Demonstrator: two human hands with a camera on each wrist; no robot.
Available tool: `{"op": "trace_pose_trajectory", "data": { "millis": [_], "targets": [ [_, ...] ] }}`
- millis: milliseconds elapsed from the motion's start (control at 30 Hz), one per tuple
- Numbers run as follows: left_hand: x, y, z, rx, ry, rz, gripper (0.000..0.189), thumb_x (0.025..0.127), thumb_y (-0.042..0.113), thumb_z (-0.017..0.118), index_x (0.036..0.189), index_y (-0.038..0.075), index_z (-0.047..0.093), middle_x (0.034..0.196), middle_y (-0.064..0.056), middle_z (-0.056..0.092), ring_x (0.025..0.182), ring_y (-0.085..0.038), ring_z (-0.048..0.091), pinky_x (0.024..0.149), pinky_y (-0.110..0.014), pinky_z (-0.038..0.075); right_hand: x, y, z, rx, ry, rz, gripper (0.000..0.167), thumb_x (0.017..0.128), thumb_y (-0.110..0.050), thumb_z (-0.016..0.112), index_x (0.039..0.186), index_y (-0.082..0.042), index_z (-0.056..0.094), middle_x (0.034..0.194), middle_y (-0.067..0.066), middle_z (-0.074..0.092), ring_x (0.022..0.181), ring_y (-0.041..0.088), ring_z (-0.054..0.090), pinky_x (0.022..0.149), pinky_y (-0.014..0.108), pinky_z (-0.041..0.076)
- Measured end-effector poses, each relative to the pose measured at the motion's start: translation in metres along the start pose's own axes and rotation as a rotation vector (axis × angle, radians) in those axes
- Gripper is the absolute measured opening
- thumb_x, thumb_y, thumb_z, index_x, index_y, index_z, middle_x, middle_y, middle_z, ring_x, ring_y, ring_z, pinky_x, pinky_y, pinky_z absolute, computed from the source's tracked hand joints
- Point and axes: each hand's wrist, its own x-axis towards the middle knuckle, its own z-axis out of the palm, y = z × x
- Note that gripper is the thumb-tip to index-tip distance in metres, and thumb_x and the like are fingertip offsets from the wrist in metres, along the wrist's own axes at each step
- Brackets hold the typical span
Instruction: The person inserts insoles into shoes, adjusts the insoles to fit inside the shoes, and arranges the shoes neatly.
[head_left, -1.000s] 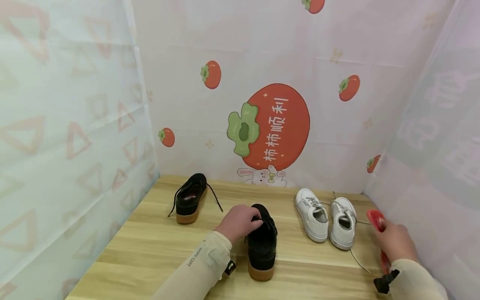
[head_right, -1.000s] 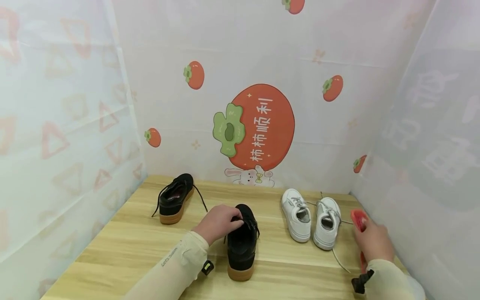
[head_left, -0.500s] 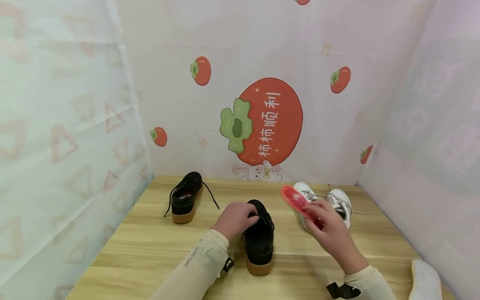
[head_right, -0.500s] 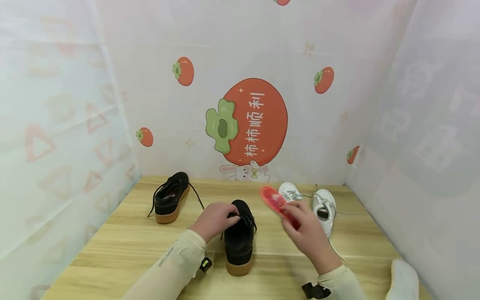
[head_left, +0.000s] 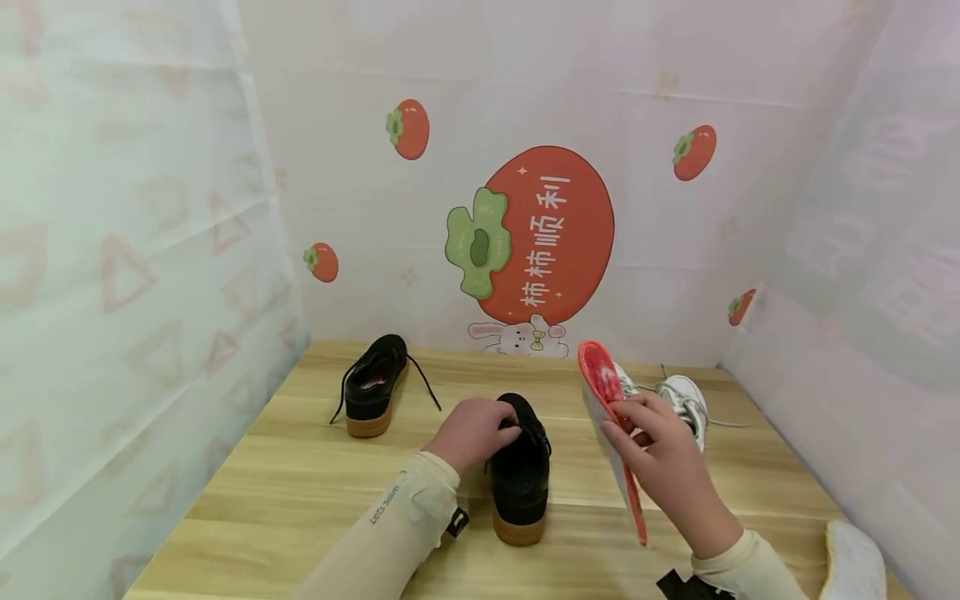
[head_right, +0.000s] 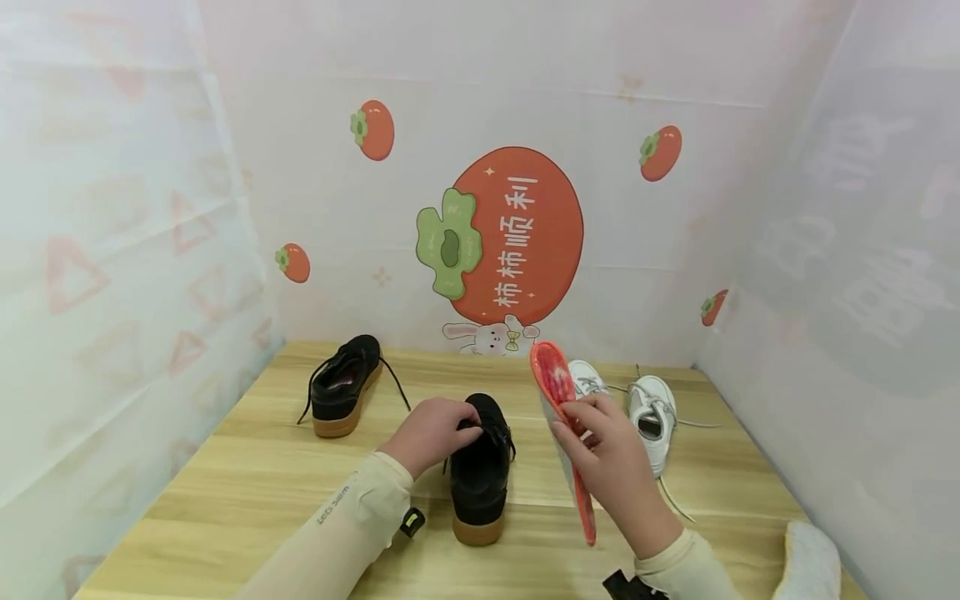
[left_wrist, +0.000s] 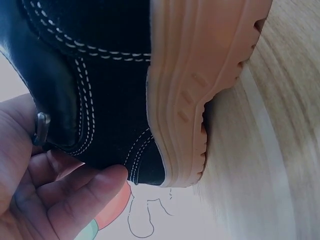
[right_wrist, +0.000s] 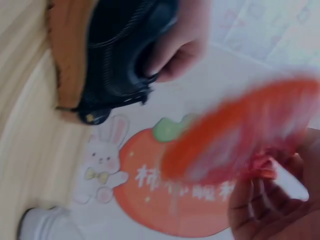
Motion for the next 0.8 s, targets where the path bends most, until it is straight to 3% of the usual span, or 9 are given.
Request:
{"op": "trace_pose_trajectory", "data": {
  "millis": [100, 200, 300, 500, 633, 800],
  "targets": [
    [0.0, 0.003, 0.0, -0.004, 0.004, -0.001, 0.012, 0.101, 0.035, 0.073, 0.101, 0.025, 0.08, 0.095, 0.011, 0.078, 0.082, -0.008, 0.067, 0.086, -0.033, 0.059, 0.008, -0.015, -0.009, 0.039, -0.183, 0.165, 0.004, 0.097, -0.021, 0.079, 0.094, -0.023, 0.077, 0.091, -0.003, 0.061, 0.071, 0.004, 0.057, 0.061, 0.024, 0.052],
    [0.0, 0.003, -0.002, -0.006, 0.009, 0.005, 0.011, 0.099, 0.033, 0.074, 0.1, 0.024, 0.081, 0.094, 0.01, 0.078, 0.081, -0.009, 0.067, 0.085, -0.033, 0.059, 0.018, -0.03, -0.01, 0.025, -0.405, 0.246, 0.018, 0.099, -0.03, 0.076, 0.082, -0.026, 0.071, 0.081, -0.004, 0.058, 0.066, 0.008, 0.052, 0.059, 0.027, 0.046],
    [-0.001, 0.003, -0.005, 0.008, -0.002, 0.029, 0.011, 0.098, 0.033, 0.076, 0.099, 0.023, 0.081, 0.094, 0.009, 0.079, 0.08, -0.01, 0.067, 0.082, -0.032, 0.059, 0.026, -0.043, -0.001, 0.002, -0.568, 0.244, 0.029, 0.099, -0.028, 0.074, 0.073, -0.024, 0.062, 0.073, -0.007, 0.052, 0.062, 0.007, 0.047, 0.056, 0.025, 0.042],
    [0.003, -0.004, -0.012, -0.004, -0.053, 0.093, 0.01, 0.099, 0.031, 0.074, 0.099, 0.025, 0.082, 0.092, 0.012, 0.077, 0.073, -0.006, 0.062, 0.076, -0.027, 0.055, 0.037, -0.06, 0.022, 0.052, -0.833, 0.283, 0.029, 0.096, -0.02, 0.069, 0.069, -0.022, 0.061, 0.059, -0.009, 0.048, 0.047, 0.006, 0.047, 0.048, 0.026, 0.042],
    [0.004, -0.006, -0.017, -0.03, -0.078, 0.126, 0.011, 0.1, 0.027, 0.071, 0.098, 0.026, 0.082, 0.088, 0.014, 0.075, 0.07, -0.005, 0.057, 0.073, -0.025, 0.051, 0.046, -0.063, 0.035, 0.062, -0.891, 0.374, 0.029, 0.095, -0.015, 0.065, 0.067, -0.017, 0.058, 0.056, -0.004, 0.053, 0.044, 0.011, 0.052, 0.047, 0.03, 0.048],
    [0.004, -0.007, -0.017, -0.052, -0.089, 0.134, 0.014, 0.101, 0.027, 0.07, 0.093, 0.025, 0.081, 0.083, 0.014, 0.072, 0.069, -0.006, 0.056, 0.071, -0.025, 0.048, 0.055, -0.061, 0.06, -0.04, -0.843, 0.431, 0.029, 0.095, -0.014, 0.066, 0.067, -0.014, 0.063, 0.057, -0.002, 0.056, 0.047, 0.012, 0.055, 0.048, 0.029, 0.051]
  ]
}}
